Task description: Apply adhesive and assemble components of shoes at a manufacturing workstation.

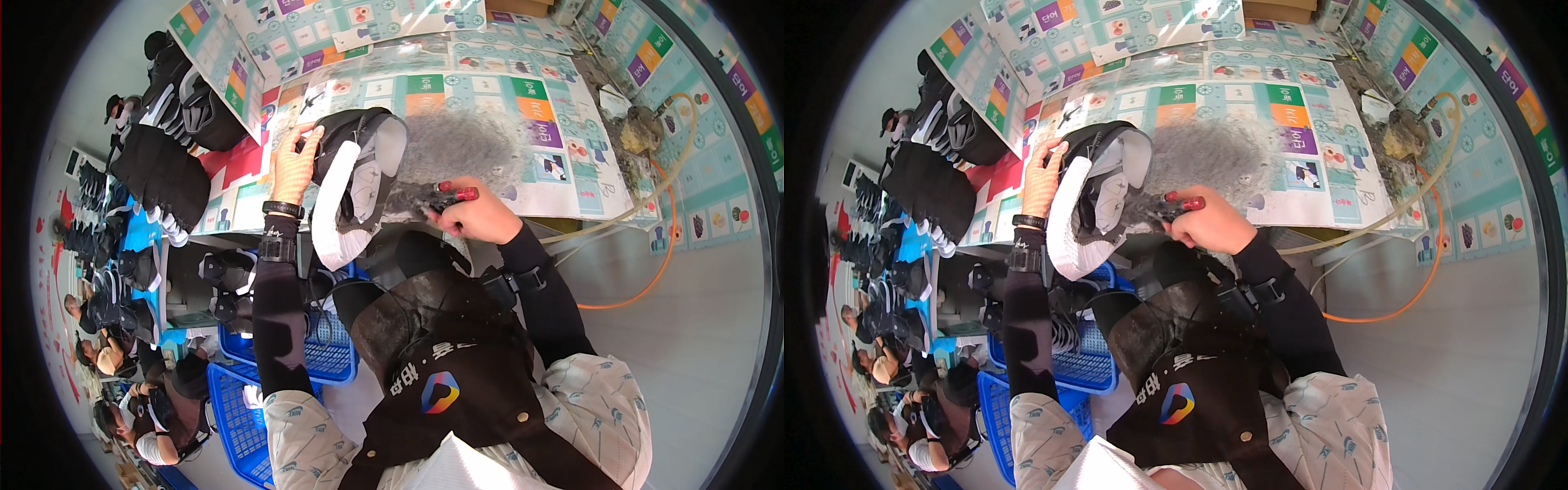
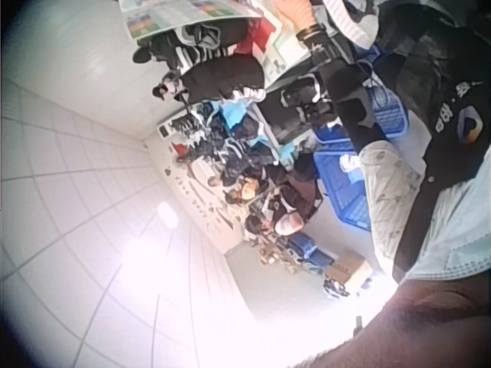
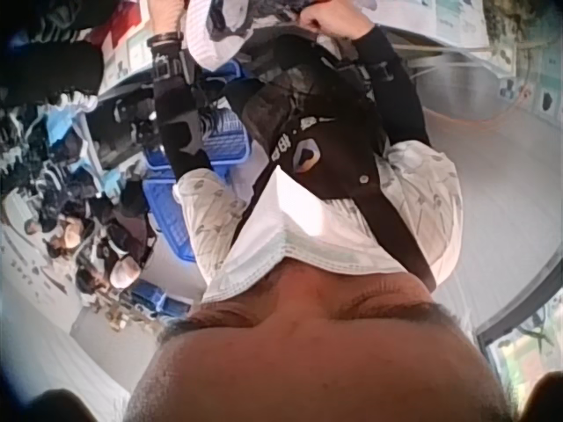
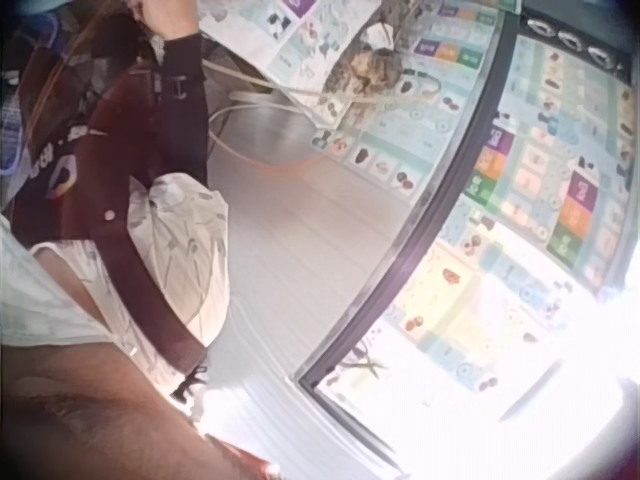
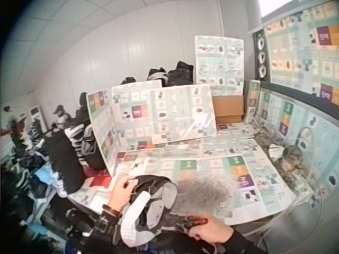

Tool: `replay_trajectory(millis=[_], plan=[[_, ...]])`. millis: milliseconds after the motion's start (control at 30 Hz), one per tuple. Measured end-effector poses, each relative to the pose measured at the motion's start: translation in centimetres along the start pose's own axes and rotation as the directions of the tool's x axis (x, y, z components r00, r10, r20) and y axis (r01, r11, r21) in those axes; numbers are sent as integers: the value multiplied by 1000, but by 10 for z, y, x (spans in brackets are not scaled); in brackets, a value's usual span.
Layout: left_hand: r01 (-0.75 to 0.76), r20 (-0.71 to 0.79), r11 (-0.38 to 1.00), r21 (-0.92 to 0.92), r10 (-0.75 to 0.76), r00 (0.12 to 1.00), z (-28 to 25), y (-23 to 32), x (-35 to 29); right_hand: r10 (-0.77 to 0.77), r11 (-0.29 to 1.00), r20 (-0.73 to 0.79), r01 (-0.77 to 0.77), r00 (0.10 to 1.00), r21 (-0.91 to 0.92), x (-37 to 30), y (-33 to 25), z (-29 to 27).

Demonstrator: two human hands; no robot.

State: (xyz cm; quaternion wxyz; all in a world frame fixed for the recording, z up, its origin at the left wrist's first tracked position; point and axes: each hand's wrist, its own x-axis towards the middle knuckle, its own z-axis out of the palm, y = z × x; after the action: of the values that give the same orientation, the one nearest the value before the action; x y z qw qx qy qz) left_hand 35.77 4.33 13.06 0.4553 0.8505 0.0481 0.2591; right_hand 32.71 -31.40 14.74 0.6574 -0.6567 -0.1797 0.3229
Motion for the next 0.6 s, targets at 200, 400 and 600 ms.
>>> replay_trajectory(millis=[200, 400, 600], plan=[[-27, -20, 999, 20, 28, 999, 0, -1, -1, -263, 911, -271, 147, 926, -385, 1, 6, -4], [59, -15, 998, -22, -59, 998, 0, 0, -2, -107, 981, -172, 76, 979, -177, -12, 11, 1], [18, -55, 999, 49, -16, 998, 1, 0, -5, 63, 998, 5, -63, 998, 5, -17, 10, 3]])
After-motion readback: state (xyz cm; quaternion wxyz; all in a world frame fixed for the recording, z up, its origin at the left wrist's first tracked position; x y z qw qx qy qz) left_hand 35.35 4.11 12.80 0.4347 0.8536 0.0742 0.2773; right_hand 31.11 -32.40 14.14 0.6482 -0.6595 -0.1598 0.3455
